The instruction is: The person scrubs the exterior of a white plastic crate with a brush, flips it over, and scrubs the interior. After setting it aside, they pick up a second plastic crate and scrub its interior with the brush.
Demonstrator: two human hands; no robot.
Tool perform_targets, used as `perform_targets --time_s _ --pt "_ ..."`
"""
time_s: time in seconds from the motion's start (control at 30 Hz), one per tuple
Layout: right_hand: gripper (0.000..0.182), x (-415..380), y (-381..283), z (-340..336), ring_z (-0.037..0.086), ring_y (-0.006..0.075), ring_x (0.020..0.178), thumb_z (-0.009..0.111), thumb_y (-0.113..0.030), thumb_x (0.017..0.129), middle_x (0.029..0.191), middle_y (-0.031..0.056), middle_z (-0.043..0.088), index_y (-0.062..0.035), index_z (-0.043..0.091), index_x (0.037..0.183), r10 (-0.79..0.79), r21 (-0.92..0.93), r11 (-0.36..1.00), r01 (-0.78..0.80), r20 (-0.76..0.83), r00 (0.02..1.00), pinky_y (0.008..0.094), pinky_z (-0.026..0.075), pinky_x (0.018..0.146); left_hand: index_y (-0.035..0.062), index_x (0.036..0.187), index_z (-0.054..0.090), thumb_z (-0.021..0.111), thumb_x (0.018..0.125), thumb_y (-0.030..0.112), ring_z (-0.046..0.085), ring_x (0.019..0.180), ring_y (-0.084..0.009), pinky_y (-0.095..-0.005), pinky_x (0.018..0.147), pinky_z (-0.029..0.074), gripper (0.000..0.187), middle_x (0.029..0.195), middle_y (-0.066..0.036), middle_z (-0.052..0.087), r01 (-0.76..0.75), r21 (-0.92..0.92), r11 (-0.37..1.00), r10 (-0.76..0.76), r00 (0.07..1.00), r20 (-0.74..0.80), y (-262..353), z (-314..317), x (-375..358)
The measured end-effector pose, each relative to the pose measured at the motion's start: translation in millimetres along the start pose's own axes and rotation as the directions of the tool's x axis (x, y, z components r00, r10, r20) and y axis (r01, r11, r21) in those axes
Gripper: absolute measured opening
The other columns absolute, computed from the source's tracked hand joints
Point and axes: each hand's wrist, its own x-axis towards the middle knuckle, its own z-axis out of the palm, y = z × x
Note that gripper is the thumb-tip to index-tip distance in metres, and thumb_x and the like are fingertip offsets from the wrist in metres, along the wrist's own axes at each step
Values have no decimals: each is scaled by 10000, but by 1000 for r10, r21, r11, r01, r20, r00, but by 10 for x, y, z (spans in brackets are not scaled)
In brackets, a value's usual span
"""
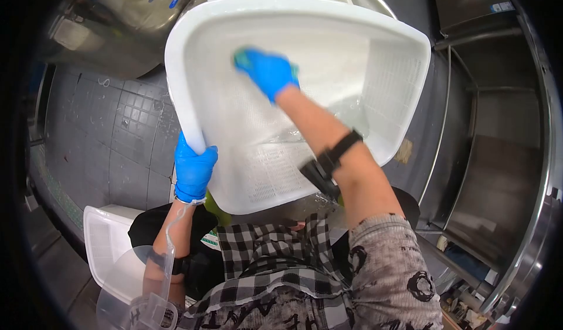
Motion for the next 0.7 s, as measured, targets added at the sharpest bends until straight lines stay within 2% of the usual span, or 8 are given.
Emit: perform_targets --time_s 0.13,0.27,0.33,0.47,0.53,0.57,0.67,0.7 --pt "436 -23 -35 246 569 318 769 453 -489 772 869 155 586 -127 550 995 -53 37 998 55 -50 997 402 449 685 -20 1056 447 530 637 2 571 734 -190 -290 638 458 427 849 -136 574 62 -37 997 -61 998 26 56 -29 22" --pt "364 -625 213 648 563 305 778 454 -429 785 858 142 584 -114 555 936 -127 -6 992 130 150 980 398 441 691 -16 1050 452 531 638 9 571 730 -191 -292 631 458 420 840 -131 576 12 -73 997 -11 1000 15 58 29 16" --pt "355 -369 131 490 563 302 787 464 -419 782 863 132 587 -115 561 939 -146 124 981 149 -29 989 390 443 698 -13 1050 453 532 636 10 572 730 -191 -291 631 459 422 838 -130 577 22 -58 998 -20 999 34 21 31 16" --pt "345 165 -433 -140 565 315 770 466 -392 782 865 159 582 -112 555 964 -137 17 990 137 -39 990 398 447 687 -6 1049 458 533 634 8 574 713 -186 -286 609 460 422 830 -132 578 41 -28 999 -41 999 1 59 -27 12" --pt "396 -9 -143 239 557 298 837 419 -464 792 915 130 579 -127 554 949 -251 -54 961 273 254 934 386 435 719 -3 1045 460 533 633 5 574 707 -184 -284 599 459 418 828 -132 578 85 -37 996 -85 996 6 94 -29 16" --pt "317 -225 29 438 534 295 902 464 -359 775 993 153 557 -136 554 981 -113 -20 991 134 420 900 374 396 815 -3 1037 463 532 634 3 574 701 -184 -284 594 459 409 826 -132 578 54 -57 997 -54 999 -3 95 -13 38" --pt "322 -519 223 662 526 277 927 451 -377 778 1002 156 552 -131 565 951 -386 -174 885 431 242 890 368 389 817 -3 1031 466 532 633 -3 571 690 -183 -283 588 458 403 820 -130 577 9 -20 1000 -9 1000 -2 130 7 25" --pt "352 -347 85 489 545 283 881 454 -415 776 963 140 567 -132 564 954 -285 -96 943 317 253 924 374 414 773 -4 1032 466 533 632 -6 570 686 -182 -283 588 459 405 816 -128 576 -13 44 999 12 1000 15 136 8 15"
